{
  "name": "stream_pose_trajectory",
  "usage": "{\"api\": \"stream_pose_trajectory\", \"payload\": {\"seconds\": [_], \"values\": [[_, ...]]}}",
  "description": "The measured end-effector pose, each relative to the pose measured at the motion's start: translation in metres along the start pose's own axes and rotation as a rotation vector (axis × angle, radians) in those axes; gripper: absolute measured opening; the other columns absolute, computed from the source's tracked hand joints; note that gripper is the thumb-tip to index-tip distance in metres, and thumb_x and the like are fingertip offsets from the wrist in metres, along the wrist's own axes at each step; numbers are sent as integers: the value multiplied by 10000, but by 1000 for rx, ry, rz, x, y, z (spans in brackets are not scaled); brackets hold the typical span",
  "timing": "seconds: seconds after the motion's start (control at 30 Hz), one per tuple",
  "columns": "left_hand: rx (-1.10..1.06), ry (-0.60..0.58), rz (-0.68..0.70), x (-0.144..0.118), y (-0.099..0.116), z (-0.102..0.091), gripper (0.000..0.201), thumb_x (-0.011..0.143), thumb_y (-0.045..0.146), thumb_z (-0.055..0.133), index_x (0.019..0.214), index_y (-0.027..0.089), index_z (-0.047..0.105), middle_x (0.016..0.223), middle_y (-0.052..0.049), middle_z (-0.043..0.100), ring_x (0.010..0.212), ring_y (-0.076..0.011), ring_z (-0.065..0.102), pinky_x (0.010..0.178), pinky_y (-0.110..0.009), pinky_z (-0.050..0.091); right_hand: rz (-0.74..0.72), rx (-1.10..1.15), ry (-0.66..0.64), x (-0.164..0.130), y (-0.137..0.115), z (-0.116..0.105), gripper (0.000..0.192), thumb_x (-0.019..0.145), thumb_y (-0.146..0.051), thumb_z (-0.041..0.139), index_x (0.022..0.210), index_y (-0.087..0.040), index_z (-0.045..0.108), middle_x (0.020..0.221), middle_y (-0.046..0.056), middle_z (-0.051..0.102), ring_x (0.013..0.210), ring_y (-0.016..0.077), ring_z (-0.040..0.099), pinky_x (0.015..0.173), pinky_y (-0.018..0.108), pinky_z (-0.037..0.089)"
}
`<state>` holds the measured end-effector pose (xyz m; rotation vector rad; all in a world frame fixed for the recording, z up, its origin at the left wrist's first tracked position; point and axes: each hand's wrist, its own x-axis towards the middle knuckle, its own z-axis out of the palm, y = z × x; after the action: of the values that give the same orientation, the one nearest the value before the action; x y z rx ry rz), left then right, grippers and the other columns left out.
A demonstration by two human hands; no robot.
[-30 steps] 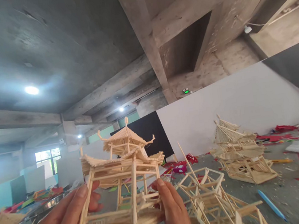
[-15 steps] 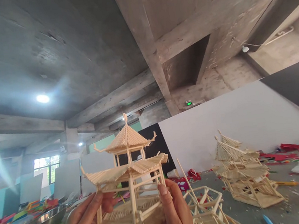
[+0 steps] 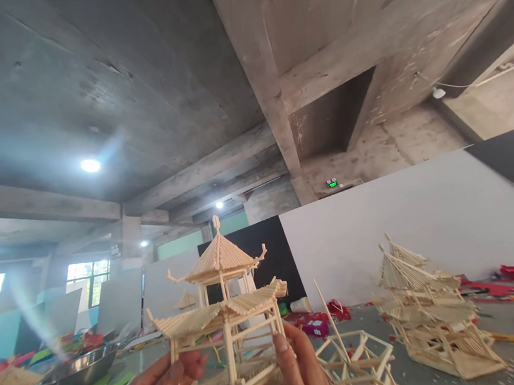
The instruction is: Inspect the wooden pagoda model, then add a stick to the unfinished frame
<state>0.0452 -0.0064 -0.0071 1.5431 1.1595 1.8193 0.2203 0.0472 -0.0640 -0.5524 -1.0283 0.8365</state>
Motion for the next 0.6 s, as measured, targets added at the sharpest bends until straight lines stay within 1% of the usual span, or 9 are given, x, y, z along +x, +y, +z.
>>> {"api": "stream_pose_trajectory", "payload": {"seconds": [0.07,0.13,0.2,0.23,0.33,0.43,0.5,0.6], "values": [[2,11,-37,4,-9,-1,354,557,474,713,784,202,711,772,-52,717,855,-252,631,746,-286,475,20,33,-52,0,6,0,488,795,-613,417,1057,-207,485,1042,74,587,1041,270,472,895,362,316],[31,66,-32,8,-19,-1,349,549,475,717,770,205,705,755,-40,714,848,-252,633,724,-282,484,33,45,-88,-1,16,0,462,811,-599,408,1038,-204,484,1039,66,579,1030,253,476,880,341,329],[80,140,-9,12,-31,-2,370,534,501,712,752,202,695,727,-30,706,835,-254,634,712,-283,488,45,30,-108,-3,28,3,435,822,-598,380,968,-206,502,964,46,589,959,237,505,830,323,358],[112,158,-9,14,-37,-3,388,524,516,711,747,199,691,710,-27,701,825,-256,635,699,-283,492,58,20,-109,-4,34,5,431,824,-599,367,935,-207,508,919,37,590,919,232,516,807,320,369],[173,142,-71,17,-52,-9,444,512,555,700,769,194,681,665,-25,689,818,-264,638,660,-283,499,104,-20,-97,-9,51,11,446,825,-612,342,904,-210,518,854,31,580,843,232,520,789,333,375],[151,155,-148,20,-64,-14,483,492,567,705,793,190,670,699,-29,696,849,-266,637,677,-290,502,114,-61,-83,-11,64,14,450,818,-620,348,868,-211,528,854,35,571,854,234,512,805,337,370],[154,157,-163,22,-71,-14,466,497,552,710,781,186,664,708,-28,695,841,-257,639,677,-284,498,121,-93,-82,-10,72,14,459,817,-619,340,826,-204,536,837,43,574,847,240,517,792,350,380],[179,105,-156,29,-81,-8,384,533,501,712,732,176,662,644,-12,674,741,-229,646,606,-255,476,145,-142,-74,-6,85,10,467,831,-589,312,836,-185,547,844,67,589,838,252,540,767,375,408]]}}
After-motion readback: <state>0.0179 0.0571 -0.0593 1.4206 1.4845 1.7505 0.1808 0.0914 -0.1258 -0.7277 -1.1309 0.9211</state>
